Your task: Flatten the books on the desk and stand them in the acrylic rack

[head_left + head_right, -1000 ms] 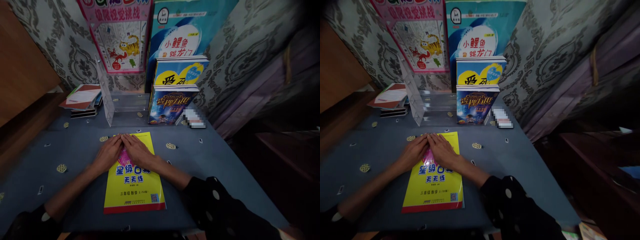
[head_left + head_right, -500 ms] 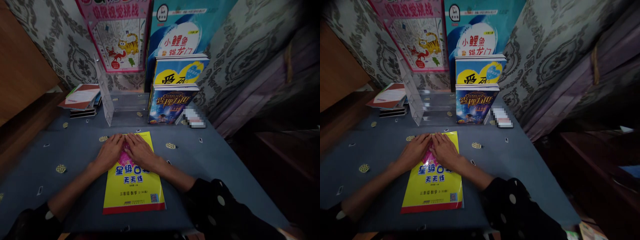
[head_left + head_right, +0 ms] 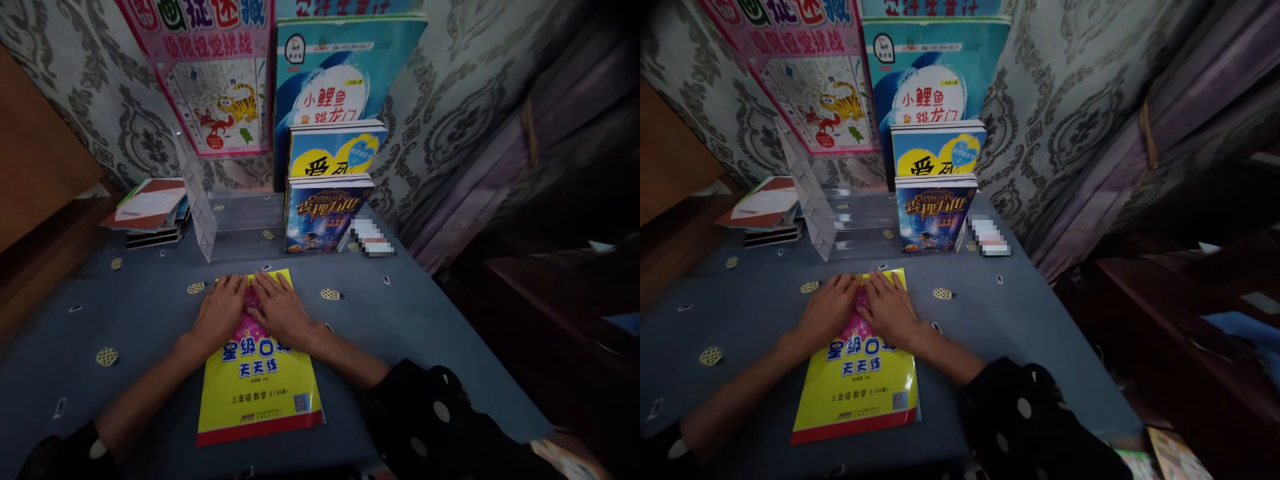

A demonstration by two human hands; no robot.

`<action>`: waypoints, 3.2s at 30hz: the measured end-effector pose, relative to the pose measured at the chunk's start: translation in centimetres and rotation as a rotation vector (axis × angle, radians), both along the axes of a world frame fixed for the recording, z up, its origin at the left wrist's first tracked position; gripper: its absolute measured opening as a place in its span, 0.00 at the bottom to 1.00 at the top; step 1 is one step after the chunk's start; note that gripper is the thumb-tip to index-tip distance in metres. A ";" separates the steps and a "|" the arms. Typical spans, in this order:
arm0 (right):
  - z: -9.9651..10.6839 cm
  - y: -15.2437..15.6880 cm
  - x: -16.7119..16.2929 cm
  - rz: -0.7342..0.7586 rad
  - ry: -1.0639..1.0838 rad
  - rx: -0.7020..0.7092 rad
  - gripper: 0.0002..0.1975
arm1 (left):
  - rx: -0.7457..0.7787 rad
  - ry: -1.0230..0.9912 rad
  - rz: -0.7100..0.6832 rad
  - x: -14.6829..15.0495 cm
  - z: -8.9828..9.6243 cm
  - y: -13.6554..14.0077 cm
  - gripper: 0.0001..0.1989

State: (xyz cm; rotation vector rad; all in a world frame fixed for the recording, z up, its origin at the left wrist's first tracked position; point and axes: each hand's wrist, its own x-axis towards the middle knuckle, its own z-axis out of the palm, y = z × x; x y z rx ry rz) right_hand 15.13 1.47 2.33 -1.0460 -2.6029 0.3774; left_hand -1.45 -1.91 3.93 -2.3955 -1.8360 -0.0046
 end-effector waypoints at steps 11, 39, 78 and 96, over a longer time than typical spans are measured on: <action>-0.5 0.4 2.0 -0.147 0.018 -0.020 0.29 | 0.011 0.040 -0.039 1.4 -0.1 1.1 0.19; -0.6 -1.0 5.9 -0.168 0.034 0.001 0.26 | 0.002 -0.264 -0.464 3.1 -1.8 4.8 0.26; -1.3 -1.7 4.4 -0.118 0.034 0.055 0.25 | 0.242 -0.398 -0.564 1.5 -5.0 7.1 0.22; -1.5 -2.8 5.3 -0.092 0.084 -0.061 0.26 | 0.103 -0.451 -0.615 1.6 -3.1 6.1 0.22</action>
